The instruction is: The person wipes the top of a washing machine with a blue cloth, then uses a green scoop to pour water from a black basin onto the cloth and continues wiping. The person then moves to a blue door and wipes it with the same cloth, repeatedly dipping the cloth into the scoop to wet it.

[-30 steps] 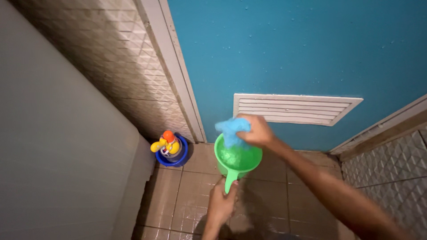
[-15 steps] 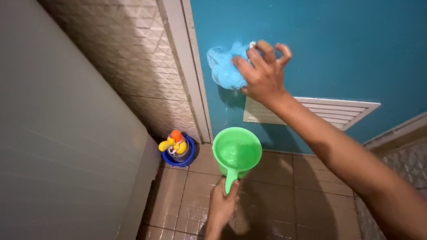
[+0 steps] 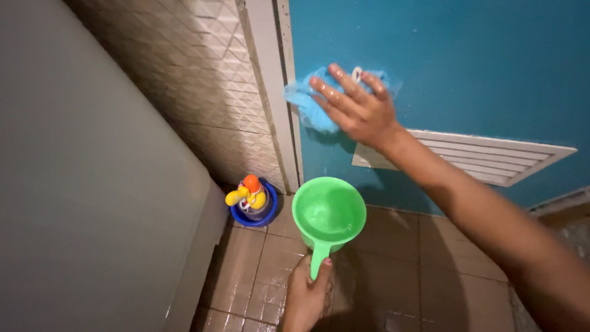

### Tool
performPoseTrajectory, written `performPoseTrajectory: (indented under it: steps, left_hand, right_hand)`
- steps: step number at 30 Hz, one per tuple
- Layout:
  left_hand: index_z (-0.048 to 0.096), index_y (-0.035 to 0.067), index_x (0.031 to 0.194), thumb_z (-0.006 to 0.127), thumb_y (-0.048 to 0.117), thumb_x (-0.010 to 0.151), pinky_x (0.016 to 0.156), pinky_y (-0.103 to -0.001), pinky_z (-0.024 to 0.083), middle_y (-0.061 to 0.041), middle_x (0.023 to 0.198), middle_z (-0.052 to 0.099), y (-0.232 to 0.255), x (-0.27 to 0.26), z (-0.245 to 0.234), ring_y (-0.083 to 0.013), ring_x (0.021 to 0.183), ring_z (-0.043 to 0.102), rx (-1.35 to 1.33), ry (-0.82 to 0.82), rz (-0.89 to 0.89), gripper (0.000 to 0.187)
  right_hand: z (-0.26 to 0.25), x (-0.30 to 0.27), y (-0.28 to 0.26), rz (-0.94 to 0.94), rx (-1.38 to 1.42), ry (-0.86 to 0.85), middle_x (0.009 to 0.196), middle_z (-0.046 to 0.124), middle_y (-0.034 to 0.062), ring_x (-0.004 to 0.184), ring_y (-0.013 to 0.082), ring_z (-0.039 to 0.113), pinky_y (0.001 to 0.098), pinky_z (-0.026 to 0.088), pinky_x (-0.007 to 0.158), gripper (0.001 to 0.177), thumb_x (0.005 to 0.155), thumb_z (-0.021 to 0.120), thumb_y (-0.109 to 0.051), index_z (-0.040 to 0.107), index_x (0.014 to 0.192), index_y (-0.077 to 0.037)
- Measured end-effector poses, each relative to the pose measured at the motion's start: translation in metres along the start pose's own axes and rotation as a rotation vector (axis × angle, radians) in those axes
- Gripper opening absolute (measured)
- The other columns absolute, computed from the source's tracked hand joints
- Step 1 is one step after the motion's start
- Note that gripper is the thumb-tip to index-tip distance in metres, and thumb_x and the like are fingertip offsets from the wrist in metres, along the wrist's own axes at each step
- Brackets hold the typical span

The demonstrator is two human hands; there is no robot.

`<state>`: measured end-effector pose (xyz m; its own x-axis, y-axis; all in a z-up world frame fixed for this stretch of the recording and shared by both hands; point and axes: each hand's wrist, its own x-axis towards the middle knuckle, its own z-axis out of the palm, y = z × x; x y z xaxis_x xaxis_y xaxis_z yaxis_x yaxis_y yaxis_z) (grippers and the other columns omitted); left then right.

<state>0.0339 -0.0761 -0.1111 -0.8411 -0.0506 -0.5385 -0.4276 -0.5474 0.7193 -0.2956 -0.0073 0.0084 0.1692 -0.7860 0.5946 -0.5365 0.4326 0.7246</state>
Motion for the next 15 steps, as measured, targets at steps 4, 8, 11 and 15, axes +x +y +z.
performPoseTrajectory:
  steps: [4, 8, 11, 15]
  left_hand:
    - [0.06, 0.008, 0.112, 0.062, 0.027, 0.1, 0.032, -0.03, 0.022, 0.0, 0.051, 0.044, -0.001, 0.007, -0.008, -0.0079, 0.033, 0.034, 0.056, 0.066, -0.003, 0.022]
    - [0.064, 0.009, 0.115, 0.063, 0.023, 0.097, 0.032, -0.029, 0.019, 0.0, 0.048, 0.041, -0.012, 0.011, -0.017, -0.0071, 0.032, 0.032, 0.007, 0.134, -0.045, 0.023]
    - [0.066, 0.003, 0.112, 0.066, 0.018, 0.097, 0.034, -0.028, 0.021, 0.002, 0.053, 0.043, -0.024, 0.014, -0.024, -0.0054, 0.037, 0.034, -0.084, 0.162, 0.04, 0.022]
    - [0.063, -0.004, 0.108, 0.067, 0.014, 0.096, 0.036, -0.028, 0.026, -0.001, 0.057, 0.051, -0.035, 0.017, -0.033, -0.008, 0.041, 0.044, -0.072, 0.196, 0.04, 0.023]
  right_hand:
    - [0.016, -0.014, -0.028, -0.045, -0.055, -0.023, 0.162, 0.048, -0.0096, 0.152, 0.0158, 0.039, 0.0436, 0.003, 0.132, 0.024, 0.114, 0.057, -0.031, 0.073, 0.133, -0.034]
    - [0.029, -0.034, -0.058, -0.077, -0.031, -0.084, 0.162, 0.047, -0.0069, 0.15, 0.0168, 0.04, 0.0434, 0.003, 0.132, 0.032, 0.112, 0.049, -0.031, 0.073, 0.133, -0.03]
    - [0.036, -0.056, -0.082, -0.087, 0.007, -0.104, 0.162, 0.046, -0.0049, 0.151, 0.017, 0.039, 0.0437, 0.002, 0.133, 0.033, 0.112, 0.048, -0.028, 0.073, 0.133, -0.027]
    - [0.053, -0.09, -0.115, -0.148, 0.118, -0.147, 0.161, 0.048, -0.002, 0.15, 0.0167, 0.041, 0.0448, 0.003, 0.129, 0.036, 0.108, 0.046, -0.026, 0.073, 0.131, -0.023]
